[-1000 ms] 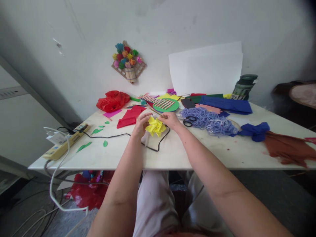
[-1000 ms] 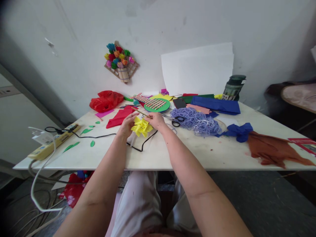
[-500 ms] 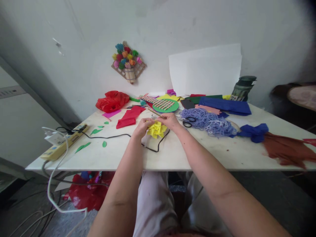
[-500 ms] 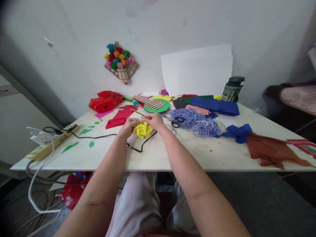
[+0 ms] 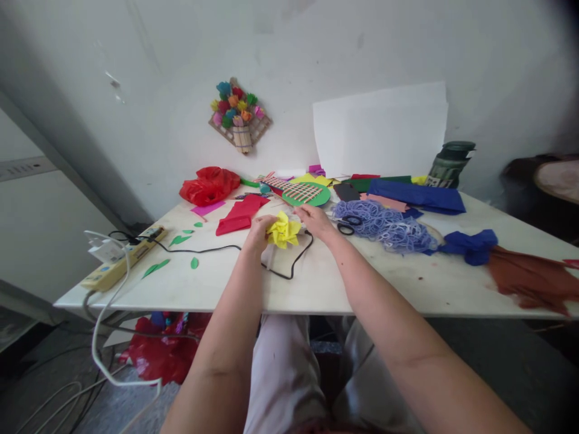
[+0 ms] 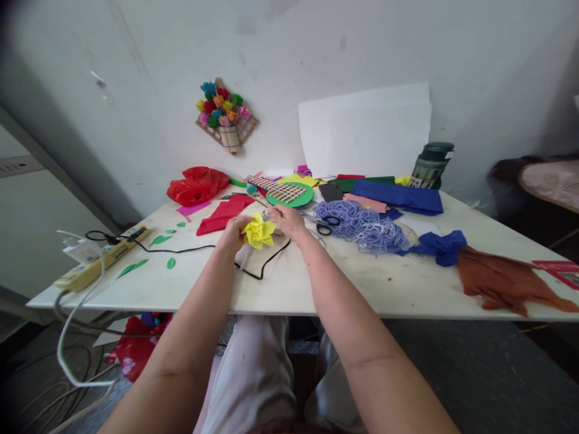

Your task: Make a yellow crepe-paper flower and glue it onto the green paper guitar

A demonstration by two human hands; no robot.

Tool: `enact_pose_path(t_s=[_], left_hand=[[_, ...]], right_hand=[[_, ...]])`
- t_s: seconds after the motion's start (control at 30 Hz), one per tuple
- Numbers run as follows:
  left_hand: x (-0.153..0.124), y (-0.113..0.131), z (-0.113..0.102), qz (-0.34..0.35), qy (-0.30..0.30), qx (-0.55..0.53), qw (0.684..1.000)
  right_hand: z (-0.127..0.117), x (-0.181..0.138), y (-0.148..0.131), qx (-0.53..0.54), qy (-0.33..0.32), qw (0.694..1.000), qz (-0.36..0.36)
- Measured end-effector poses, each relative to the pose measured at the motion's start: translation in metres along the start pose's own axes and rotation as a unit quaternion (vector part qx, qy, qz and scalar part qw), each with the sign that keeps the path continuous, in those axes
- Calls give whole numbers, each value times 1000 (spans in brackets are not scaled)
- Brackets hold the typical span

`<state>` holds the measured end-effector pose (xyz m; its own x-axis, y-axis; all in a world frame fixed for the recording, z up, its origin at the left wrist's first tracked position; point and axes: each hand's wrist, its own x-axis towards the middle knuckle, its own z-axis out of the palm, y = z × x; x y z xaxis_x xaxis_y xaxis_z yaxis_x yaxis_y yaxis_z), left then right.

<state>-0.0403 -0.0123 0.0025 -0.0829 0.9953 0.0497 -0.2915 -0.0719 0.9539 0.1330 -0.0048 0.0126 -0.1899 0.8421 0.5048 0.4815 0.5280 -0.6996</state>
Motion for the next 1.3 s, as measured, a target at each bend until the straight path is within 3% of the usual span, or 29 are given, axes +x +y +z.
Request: enact_pose_path(t_s=[0.4, 0.67, 1.1, 1.3], left_hand=[[7, -7, -7, 7, -3, 26, 1000], [3, -4, -6, 33, -26, 47, 998], [-3, 1, -6, 40, -80, 80, 993], [-5, 2, -6, 39, -78, 86, 992]], right_hand=[[1, 0, 1, -25, 9, 1000, -4], [1, -2, -2, -87, -31, 996, -9], [7, 0, 4, -37, -46, 997, -40], [8, 0, 8, -27, -57, 997, -41]])
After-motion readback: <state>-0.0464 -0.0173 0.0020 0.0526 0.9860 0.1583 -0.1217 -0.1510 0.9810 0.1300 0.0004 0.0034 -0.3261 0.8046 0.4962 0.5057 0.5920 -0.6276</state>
